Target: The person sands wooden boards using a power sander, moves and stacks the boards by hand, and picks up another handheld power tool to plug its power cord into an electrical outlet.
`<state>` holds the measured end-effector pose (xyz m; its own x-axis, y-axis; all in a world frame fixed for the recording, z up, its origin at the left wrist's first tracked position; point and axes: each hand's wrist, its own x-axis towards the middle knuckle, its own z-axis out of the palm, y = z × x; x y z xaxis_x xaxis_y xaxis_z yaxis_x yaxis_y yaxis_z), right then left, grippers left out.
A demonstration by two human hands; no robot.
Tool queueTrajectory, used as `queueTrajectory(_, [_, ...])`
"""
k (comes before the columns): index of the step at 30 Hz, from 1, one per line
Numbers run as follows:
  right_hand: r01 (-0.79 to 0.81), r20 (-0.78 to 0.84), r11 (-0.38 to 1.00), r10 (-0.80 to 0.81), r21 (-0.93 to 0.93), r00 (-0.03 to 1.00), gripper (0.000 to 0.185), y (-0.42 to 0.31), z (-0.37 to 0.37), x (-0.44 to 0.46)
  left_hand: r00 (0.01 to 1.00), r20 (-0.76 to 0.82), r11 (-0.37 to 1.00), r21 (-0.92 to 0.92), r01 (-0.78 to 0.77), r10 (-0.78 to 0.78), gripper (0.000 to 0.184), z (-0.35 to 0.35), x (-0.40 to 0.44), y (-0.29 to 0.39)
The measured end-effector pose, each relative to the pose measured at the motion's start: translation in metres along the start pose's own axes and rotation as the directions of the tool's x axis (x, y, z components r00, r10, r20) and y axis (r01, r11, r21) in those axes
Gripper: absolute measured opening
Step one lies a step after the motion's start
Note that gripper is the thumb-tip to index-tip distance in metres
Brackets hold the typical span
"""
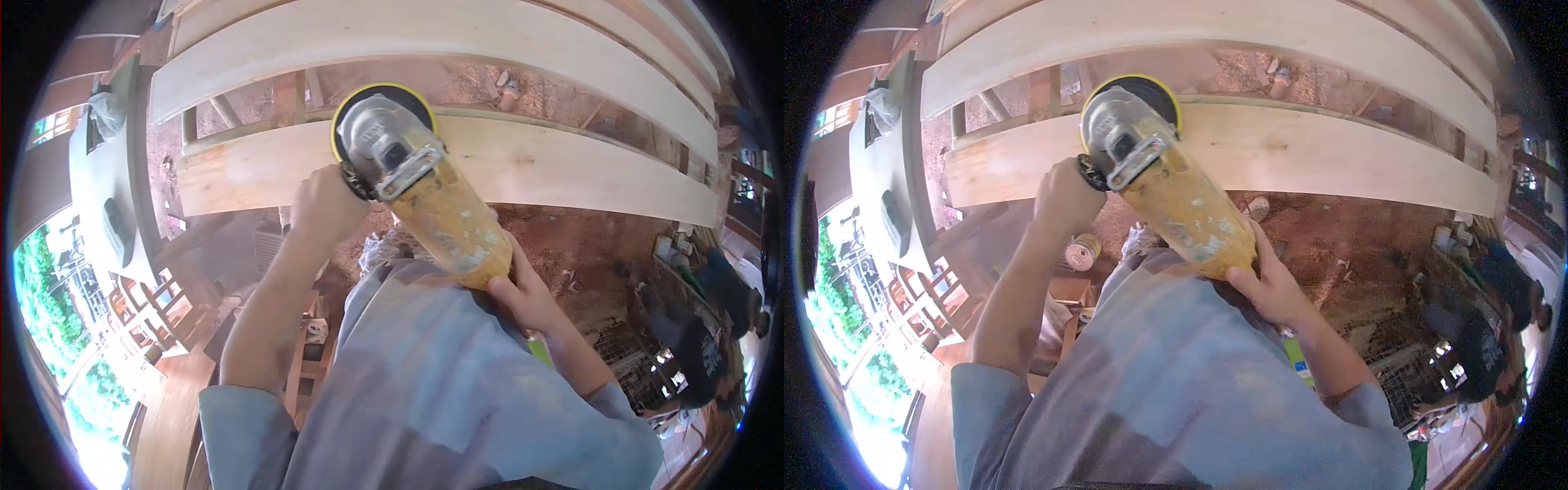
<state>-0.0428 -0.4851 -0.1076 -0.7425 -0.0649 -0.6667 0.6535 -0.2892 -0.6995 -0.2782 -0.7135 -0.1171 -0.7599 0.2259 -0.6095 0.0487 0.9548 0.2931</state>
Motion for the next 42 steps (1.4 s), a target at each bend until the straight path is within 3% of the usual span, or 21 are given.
queueTrajectory(2, [0.054,-0.032,0.994,-0.057,-0.097,0.998,0.083,0.006,-0.013,-0.004,1.0,0.015,1.0,-0.002,0.004,-0.004,0.019,0.001,0.001,0.01])
queueTrajectory(6, [0.03,-0.072,0.999,-0.033,-0.043,0.997,0.084,0.001,-0.032,-0.013,0.999,0.05,1.0,0.005,-0.016,0.015,0.025,0.012,0.011,0.032])
queueTrajectory(9, [0.045,-0.048,0.969,-0.059,-0.241,0.997,0.085,0.011,-0.046,-0.019,0.998,0.047,0.999,0.032,-0.035,0.033,0.025,0.018,0.008,0.047])
queueTrajectory(16, [0.063,-0.076,0.997,-0.067,-0.047,0.995,0.087,0.003,-0.144,-0.074,0.995,0.072,0.978,0.193,-0.083,0.071,0.028,0.065,0.007,0.181])
queueTrajectory(18, [0.04,-0.155,0.992,-0.058,-0.12,0.986,0.086,0.019,-0.173,-0.092,0.992,0.082,0.967,0.227,-0.116,0.1,0.028,0.077,0.005,0.218])
queueTrajectory(22, [0.029,-0.18,0.998,-0.037,-0.049,0.983,0.085,0.023,-0.223,-0.13,0.973,0.105,0.949,0.221,-0.225,0.207,0.023,0.106,0.0,0.291])
queueTrajectory(25, [0.156,-0.327,0.982,-0.112,0.111,0.938,0.082,0.035,-0.24,-0.15,0.925,0.207,0.884,0.287,-0.368,0.318,0.023,0.126,0.013,0.342])
queueTrajectory(27, [0.116,-0.423,0.979,-0.034,0.169,0.906,0.078,0.036,-0.258,-0.163,0.892,0.209,0.843,0.298,-0.448,0.4,0.023,0.139,0.021,0.371])
queueTrajectory(31, [0.124,-0.439,0.968,-0.015,0.22,0.898,0.07,0.053,-0.298,-0.192,0.85,0.225,0.818,0.24,-0.523,0.477,0.021,0.162,0.018,0.438])
queueTrajectory(33, [0.111,-0.572,0.972,0.027,0.205,0.82,0.064,0.061,-0.308,-0.207,0.797,0.229,0.771,0.212,-0.601,0.559,0.02,0.174,0.01,0.462])
queueTrajectory(36, [0.191,-0.635,0.946,0.019,0.261,0.772,0.06,0.081,-0.313,-0.224,0.71,0.191,0.687,0.182,-0.704,0.677,0.019,0.199,-0.004,0.492])
queueTrajectory(37, [0.188,-0.62,0.949,0.011,0.254,0.785,0.06,0.085,-0.314,-0.235,0.688,0.156,0.673,0.14,-0.726,0.709,0.018,0.212,-0.007,0.496])
queueTrajectory(39, [0.172,-0.543,0.886,0.102,0.431,0.834,0.061,0.091,-0.313,-0.254,0.66,0.109,0.654,0.09,-0.752,0.744,0.019,0.233,-0.016,0.505])
queueTrajectory(42, [0.203,-0.593,0.911,0.056,0.36,0.804,0.065,0.103,-0.299,-0.247,0.682,0.028,0.681,0.037,-0.732,0.731,0.02,0.23,-0.023,0.467])
